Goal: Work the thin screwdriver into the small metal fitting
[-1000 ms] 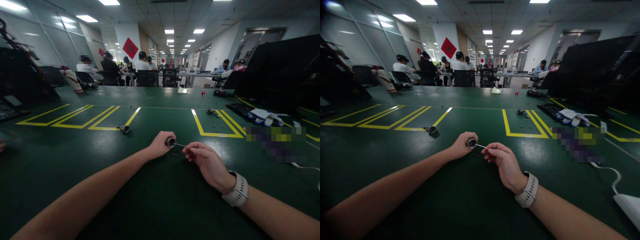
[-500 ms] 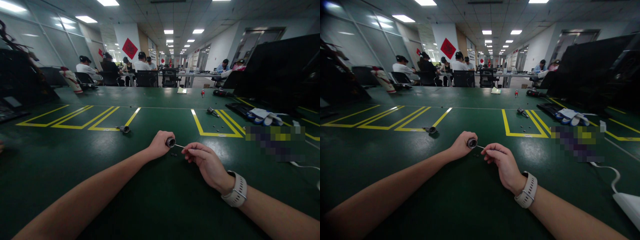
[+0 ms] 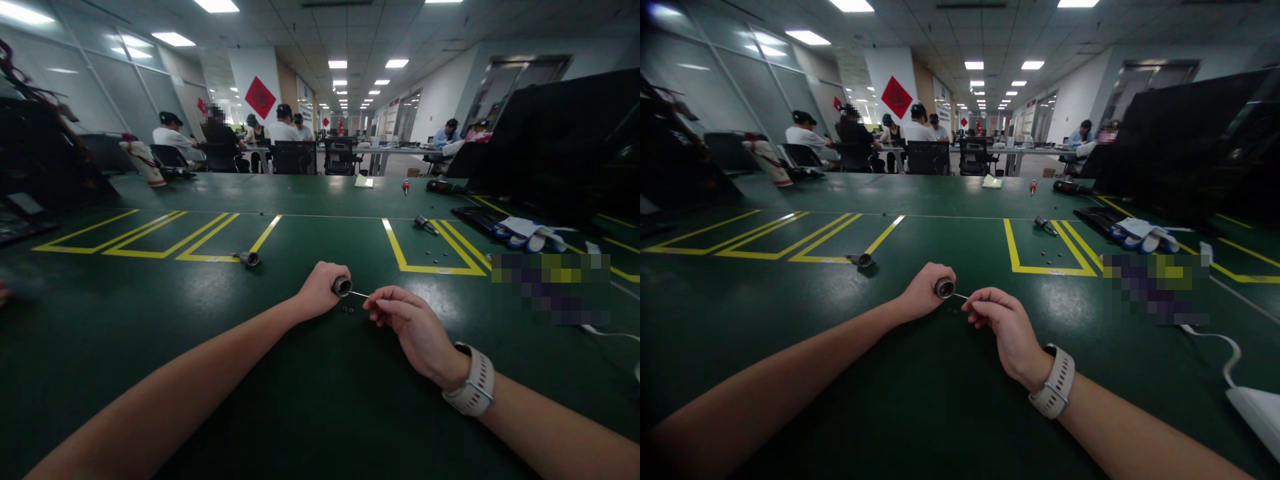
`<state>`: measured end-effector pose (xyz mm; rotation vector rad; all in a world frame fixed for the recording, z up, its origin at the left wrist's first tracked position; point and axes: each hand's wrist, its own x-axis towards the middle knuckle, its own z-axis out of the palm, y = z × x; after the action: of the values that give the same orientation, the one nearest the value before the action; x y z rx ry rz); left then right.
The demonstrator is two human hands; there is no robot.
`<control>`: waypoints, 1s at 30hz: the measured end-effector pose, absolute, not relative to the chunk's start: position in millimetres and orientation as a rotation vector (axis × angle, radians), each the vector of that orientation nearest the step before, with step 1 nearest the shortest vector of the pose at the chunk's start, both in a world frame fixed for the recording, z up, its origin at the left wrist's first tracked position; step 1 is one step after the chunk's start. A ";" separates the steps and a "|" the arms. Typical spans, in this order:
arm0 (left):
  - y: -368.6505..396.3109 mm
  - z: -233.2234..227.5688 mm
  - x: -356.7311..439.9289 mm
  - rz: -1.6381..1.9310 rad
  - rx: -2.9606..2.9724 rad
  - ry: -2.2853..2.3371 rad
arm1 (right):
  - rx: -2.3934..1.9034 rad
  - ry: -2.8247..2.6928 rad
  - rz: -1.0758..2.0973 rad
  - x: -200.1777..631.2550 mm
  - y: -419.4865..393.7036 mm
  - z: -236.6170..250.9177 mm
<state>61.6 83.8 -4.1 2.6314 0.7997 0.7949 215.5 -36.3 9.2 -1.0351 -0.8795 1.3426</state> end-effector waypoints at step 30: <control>83.0 -5.2 62.1 0.722 2.744 0.860 | -1.096 -0.899 1.233 213.1 -38.5 9.0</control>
<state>62.1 83.0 -5.2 2.7436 0.8595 0.7216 213.1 -38.5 9.0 -1.0958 -0.8987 1.2325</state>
